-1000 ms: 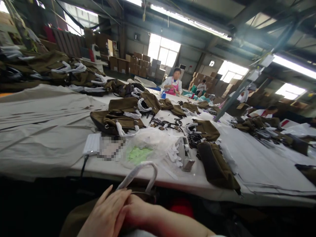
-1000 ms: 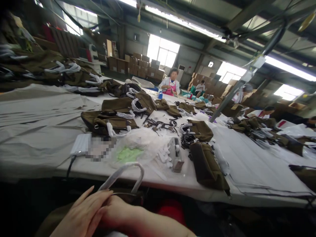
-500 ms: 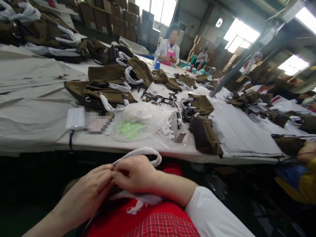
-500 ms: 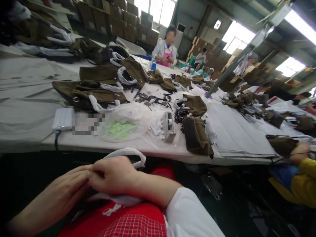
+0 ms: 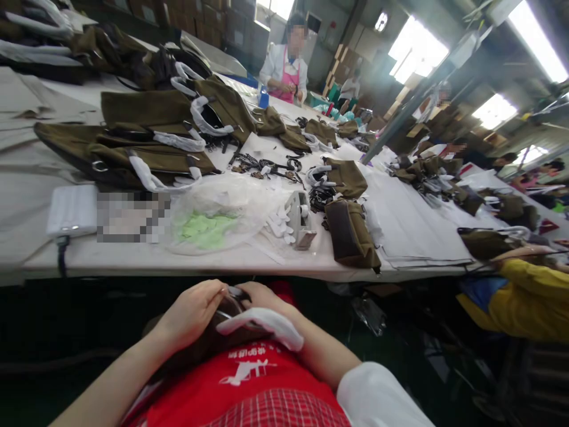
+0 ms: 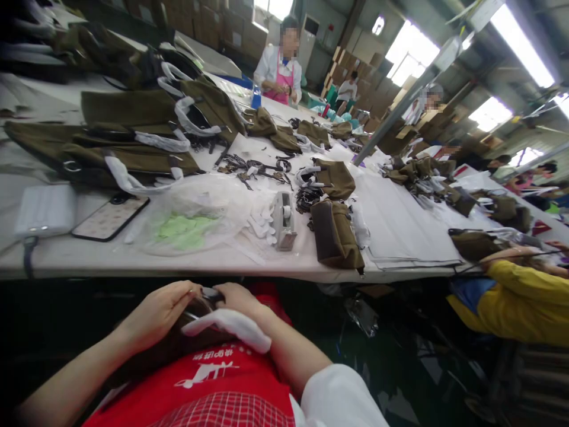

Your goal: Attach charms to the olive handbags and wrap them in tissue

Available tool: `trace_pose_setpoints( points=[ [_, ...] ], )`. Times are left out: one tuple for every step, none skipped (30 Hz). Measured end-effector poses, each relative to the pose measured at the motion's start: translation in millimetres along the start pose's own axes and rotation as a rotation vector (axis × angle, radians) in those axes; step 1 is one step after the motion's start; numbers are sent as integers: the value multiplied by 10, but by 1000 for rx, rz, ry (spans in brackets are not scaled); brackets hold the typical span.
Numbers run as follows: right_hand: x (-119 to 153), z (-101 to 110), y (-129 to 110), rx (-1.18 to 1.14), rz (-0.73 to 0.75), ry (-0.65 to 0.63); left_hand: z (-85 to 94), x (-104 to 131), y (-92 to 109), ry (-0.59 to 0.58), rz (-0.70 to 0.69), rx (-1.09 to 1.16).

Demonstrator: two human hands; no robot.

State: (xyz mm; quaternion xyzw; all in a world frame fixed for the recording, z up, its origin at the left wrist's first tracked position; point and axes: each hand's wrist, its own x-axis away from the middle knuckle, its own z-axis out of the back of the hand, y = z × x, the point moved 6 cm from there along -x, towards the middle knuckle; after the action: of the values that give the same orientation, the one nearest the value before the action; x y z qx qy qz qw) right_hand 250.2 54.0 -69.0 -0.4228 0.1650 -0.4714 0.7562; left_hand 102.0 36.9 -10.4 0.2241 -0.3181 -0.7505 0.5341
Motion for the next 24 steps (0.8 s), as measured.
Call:
trace_pose_setpoints(
  points=[
    [44,86,82,0,-8,16,-91,-7,18,-22,-22,-17],
    [88,201,150,-10,-13,52,-153,-4,33,-38,-38,-21],
    [133,348,209,-23,-18,122,-192,2,45,-50,-49,-14],
    [180,525,265,-26,-28,233,-210,5,56,-55,-59,1],
    [234,721,321,-10,-45,370,-215,1,65,-55,-67,19],
    [293,915,378,32,-72,512,-215,-9,76,-52,-78,37],
    [346,1088,435,96,-110,630,-213,-25,88,-47,-91,52],
    [383,1231,495,170,-154,711,-213,-46,101,-41,-104,62],
    [398,1341,559,242,-200,748,-216,-68,113,-37,-116,70],
    [390,1419,628,300,-243,745,-222,-92,123,-34,-127,75],
    [367,1469,700,341,-276,713,-229,-113,130,-32,-136,80],
    [338,1497,771,361,-299,672,-235,-131,134,-31,-141,84],
    [311,1514,834,366,-311,636,-239,-144,134,-33,-143,87],
    [291,1524,887,362,-317,614,-240,-151,131,-37,-142,91],
    [277,1531,929,353,-317,603,-237,-153,124,-40,-136,94],
    [271,1536,962,341,-314,600,-230,-149,114,-41,-124,99],
    [270,1540,989,329,-312,603,-222,-142,105,-45,-113,105],
    [274,1545,1010,317,-309,608,-213,-132,98,-49,-102,112],
    [281,1549,1029,303,-305,614,-205,-121,93,-52,-94,117],
    [291,1555,1045,285,-300,621,-198,-111,90,-54,-88,119],
    [303,1564,1061,264,-294,631,-194,-102,90,-58,-87,118],
    [319,1576,1077,241,-290,645,-190,-96,90,-59,-87,115],
    [339,1592,1093,218,-287,663,-189,-93,90,-60,-88,111],
    [363,1612,1108,196,-287,687,-186,-92,90,-60,-89,107]
  ],
)
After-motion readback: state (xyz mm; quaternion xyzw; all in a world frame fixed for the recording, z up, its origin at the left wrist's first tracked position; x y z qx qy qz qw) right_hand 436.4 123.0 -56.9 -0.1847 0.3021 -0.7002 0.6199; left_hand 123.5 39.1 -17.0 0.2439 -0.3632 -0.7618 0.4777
